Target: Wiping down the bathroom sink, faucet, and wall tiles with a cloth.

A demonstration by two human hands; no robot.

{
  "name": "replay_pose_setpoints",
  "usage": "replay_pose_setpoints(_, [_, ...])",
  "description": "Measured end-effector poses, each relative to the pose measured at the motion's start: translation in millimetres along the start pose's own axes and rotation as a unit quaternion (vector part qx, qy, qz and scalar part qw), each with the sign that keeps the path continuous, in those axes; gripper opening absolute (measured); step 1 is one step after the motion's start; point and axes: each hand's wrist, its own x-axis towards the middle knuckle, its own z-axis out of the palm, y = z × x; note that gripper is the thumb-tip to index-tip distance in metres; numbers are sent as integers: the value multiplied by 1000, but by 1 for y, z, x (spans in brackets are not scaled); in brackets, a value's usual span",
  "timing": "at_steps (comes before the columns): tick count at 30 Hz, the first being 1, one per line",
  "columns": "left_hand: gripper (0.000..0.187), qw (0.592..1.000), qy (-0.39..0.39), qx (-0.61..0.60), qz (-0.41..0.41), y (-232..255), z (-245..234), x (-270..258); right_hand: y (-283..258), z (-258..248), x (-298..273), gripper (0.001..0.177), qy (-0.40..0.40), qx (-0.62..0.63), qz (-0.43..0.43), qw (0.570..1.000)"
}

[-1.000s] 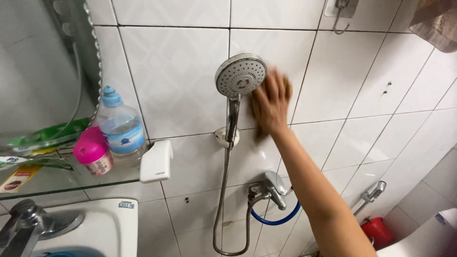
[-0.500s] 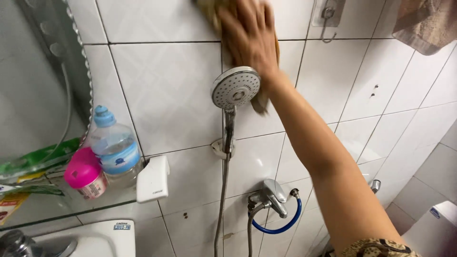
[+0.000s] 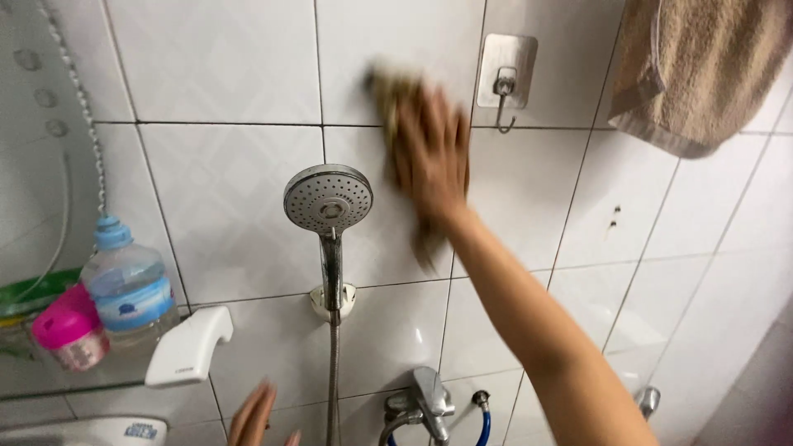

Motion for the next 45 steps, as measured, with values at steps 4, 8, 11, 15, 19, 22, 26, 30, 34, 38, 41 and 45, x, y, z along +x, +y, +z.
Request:
replay_pose_setpoints(4, [98,999,40,19,-8,112,-35,128,43,17,-1,49,-7,-43,-73,996])
replay_pose_setpoints(8, [114,985,-28,99,-139,152,-36,168,49,14,90,54,-43,119,215,968])
replay_pose_setpoints(11, [113,988,10,99,-114,149,-29,170,37,57,77,51,-22,163,120,979])
replay_pose_setpoints(15, [104,979,-57,144,-133,154,-39,168,22,65,81,49,-19,-33,-253,967])
replay_pose_setpoints(19, [105,982,-38,156,-99,145,-32,162,-10,15,152,46,-31,24,-29,999])
replay_pose_setpoints(22, [106,978,1,195,-75,142,-26,163,-36,27,170,52,-309,113,176,928])
replay_pose_setpoints(26, [117,970,-34,218,-102,138,-22,166,-11,35,144,50,-21,113,-217,969])
replay_pose_setpoints(30, [118,954,-90,240,-158,144,-21,171,36,51,116,45,-6,76,-195,978])
replay_pose_setpoints(34, [120,974,8,219,-58,123,-2,162,30,71,74,48,1,58,-145,988])
replay_pose_setpoints(38, [116,956,-55,262,-116,118,2,157,6,22,-5,51,-3,43,-87,995])
replay_pose_setpoints(41, [118,961,-37,255,-103,116,1,160,19,-34,-71,43,1,76,-32,997])
replay_pose_setpoints(45, [122,965,-29,242,-96,115,7,159,134,-31,-161,23,2,44,191,981])
